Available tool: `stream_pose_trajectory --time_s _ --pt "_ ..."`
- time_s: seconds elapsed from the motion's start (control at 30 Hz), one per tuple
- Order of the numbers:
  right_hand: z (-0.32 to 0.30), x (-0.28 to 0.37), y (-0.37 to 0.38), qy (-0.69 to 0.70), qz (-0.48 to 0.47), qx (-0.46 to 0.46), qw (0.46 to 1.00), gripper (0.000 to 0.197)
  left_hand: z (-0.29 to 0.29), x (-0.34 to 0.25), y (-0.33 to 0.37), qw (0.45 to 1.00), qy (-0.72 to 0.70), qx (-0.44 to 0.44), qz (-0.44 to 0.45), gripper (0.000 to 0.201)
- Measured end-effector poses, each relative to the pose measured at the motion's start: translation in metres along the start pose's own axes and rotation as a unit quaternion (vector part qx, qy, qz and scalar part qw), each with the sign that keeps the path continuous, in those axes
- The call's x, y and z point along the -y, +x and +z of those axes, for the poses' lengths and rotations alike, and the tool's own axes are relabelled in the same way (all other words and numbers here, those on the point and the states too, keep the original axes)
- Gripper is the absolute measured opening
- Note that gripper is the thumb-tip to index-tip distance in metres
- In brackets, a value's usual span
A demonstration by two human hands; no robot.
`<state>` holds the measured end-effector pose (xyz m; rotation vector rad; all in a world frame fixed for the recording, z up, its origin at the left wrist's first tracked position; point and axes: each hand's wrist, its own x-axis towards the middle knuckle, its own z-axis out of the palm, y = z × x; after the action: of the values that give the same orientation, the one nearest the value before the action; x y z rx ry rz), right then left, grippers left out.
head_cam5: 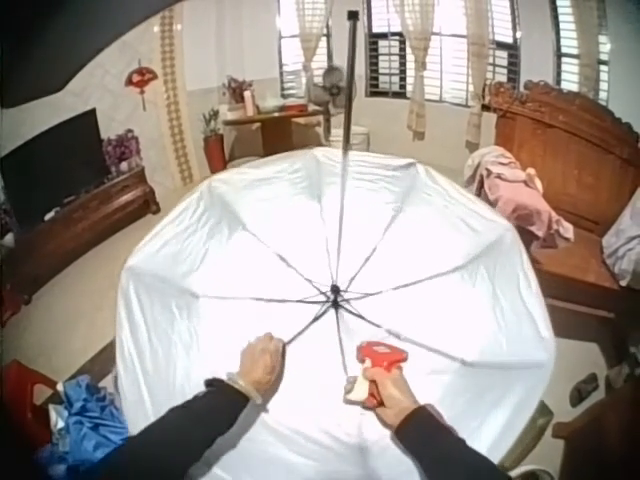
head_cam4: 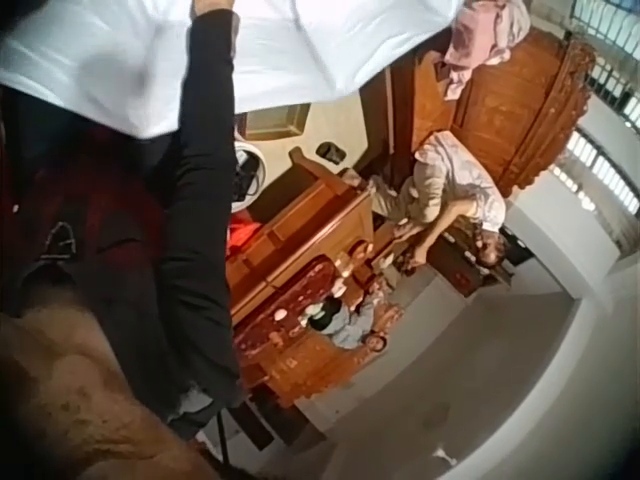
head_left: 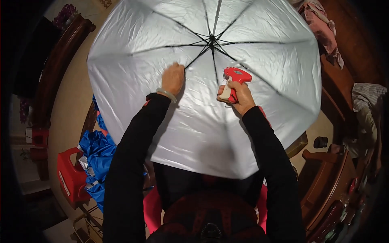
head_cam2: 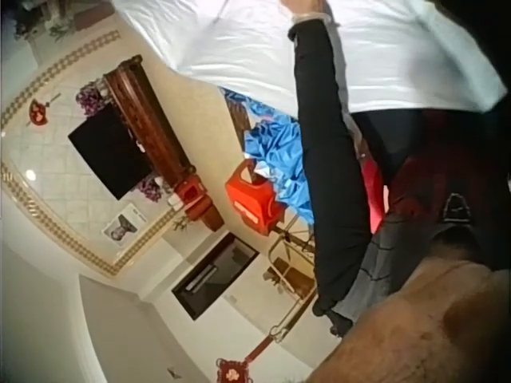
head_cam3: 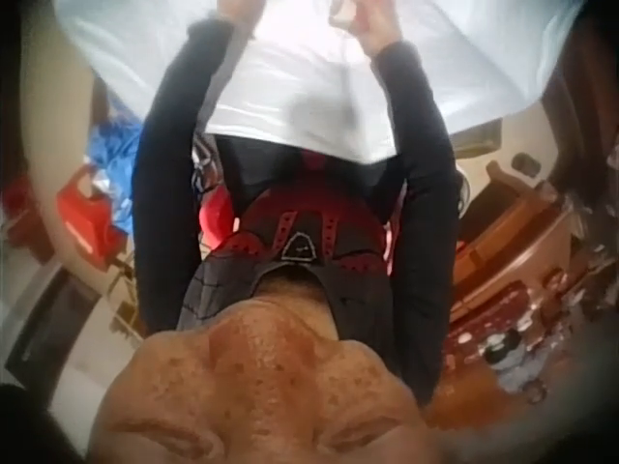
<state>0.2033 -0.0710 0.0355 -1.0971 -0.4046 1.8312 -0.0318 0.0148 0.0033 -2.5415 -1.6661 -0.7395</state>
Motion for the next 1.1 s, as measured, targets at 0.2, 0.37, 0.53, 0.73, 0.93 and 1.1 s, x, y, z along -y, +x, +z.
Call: stream_pose_trajectory --time_s 0.2,0.37,0.53,0.73,0.93,1.1 --pt "0.024 -0.048 0.013 -0.006 -0.098 -0.029 0.995 0.022 0.019 -0.039 -0.011 0.972 -0.229 0.013 -0.054 0.015" --pt "0.028 -0.050 0.015 -0.021 -0.082 -0.074 0.994 0.022 0.015 -0.074 -0.031 0.815 -0.516 0.133 -0.226 0.018" --pt "0.020 -0.045 0.008 0.047 -0.046 -0.027 0.997 0.023 0.021 -0.081 -0.036 0.829 -0.499 0.098 -0.233 0.021" --pt "0.000 -0.034 0.001 0.130 0.035 0.083 0.988 0.024 0.044 -0.068 -0.042 0.925 -0.356 0.018 -0.130 0.023" --pt "-0.011 -0.034 0.003 0.151 0.064 0.096 0.982 0.025 0.031 -0.078 -0.042 0.908 -0.382 0.064 -0.157 0.023" --pt "0.007 -0.032 0.001 0.111 0.074 0.069 0.989 0.021 0.041 -0.064 -0.046 0.933 -0.344 -0.003 -0.101 0.024"
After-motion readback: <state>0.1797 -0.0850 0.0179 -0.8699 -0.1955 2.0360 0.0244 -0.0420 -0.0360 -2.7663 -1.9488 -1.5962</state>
